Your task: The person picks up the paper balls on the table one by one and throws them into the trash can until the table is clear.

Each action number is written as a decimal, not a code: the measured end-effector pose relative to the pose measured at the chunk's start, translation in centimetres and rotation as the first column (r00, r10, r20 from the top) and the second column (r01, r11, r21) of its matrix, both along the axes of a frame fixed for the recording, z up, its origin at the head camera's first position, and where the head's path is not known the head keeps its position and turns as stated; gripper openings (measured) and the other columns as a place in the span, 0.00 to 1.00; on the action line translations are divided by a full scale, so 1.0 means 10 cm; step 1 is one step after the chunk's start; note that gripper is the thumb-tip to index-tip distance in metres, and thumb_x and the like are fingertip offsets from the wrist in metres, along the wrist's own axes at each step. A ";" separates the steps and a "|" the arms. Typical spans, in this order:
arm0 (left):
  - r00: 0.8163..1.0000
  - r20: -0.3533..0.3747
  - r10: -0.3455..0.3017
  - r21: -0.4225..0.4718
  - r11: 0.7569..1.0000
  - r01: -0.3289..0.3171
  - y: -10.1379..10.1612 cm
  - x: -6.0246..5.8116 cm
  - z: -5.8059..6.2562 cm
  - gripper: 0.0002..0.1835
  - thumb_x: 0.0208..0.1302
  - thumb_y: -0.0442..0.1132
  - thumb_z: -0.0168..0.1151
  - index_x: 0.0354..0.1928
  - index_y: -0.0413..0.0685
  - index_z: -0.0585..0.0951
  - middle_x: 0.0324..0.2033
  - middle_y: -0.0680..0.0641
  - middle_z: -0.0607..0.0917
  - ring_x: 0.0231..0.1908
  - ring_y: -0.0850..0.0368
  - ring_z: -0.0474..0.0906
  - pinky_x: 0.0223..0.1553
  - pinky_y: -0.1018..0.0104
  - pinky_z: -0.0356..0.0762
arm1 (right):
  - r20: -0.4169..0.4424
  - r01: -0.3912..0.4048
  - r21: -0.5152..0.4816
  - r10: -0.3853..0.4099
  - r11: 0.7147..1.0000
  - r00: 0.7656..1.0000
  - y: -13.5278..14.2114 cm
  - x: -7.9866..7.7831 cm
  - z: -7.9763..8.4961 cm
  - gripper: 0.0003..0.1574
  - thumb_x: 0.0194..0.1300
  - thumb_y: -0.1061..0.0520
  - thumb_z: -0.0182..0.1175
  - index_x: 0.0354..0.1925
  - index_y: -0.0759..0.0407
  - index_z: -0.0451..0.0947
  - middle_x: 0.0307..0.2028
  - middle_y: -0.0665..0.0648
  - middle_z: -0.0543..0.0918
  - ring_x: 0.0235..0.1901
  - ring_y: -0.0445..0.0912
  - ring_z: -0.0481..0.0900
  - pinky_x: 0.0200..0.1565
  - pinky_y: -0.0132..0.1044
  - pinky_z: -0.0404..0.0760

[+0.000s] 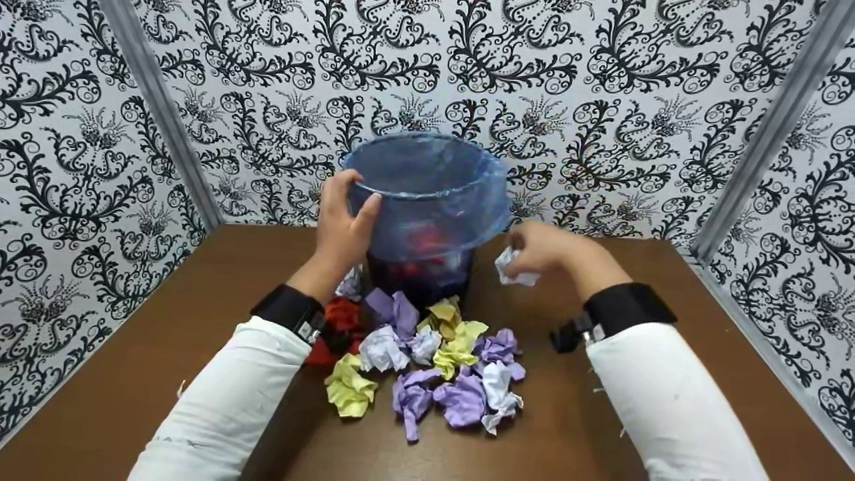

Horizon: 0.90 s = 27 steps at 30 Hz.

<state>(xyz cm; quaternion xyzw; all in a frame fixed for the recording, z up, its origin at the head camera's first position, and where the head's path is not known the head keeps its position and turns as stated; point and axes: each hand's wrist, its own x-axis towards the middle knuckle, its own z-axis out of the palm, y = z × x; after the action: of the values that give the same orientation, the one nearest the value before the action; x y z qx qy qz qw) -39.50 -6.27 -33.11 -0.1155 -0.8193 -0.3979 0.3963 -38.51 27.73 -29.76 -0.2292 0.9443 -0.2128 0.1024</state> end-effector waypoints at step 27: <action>1.000 0.008 -0.007 0.004 1.000 0.007 0.00 0.01 0.01 0.33 0.62 0.73 0.50 0.60 0.61 0.71 0.63 0.45 0.72 0.57 0.49 0.73 0.53 0.51 0.77 | -0.286 0.196 -0.091 -0.214 0.976 0.934 -0.30 0.11 1.58 0.47 0.62 0.35 0.69 0.69 0.56 0.67 0.62 0.66 0.74 0.50 0.56 0.77 0.36 0.30 0.82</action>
<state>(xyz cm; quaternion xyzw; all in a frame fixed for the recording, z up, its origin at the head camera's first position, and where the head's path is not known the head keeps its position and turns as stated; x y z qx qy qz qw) -39.40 -6.22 -33.04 -0.1160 -0.8196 -0.4015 0.3920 -37.45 24.71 -13.96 -0.1614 0.9608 -0.2148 -0.0689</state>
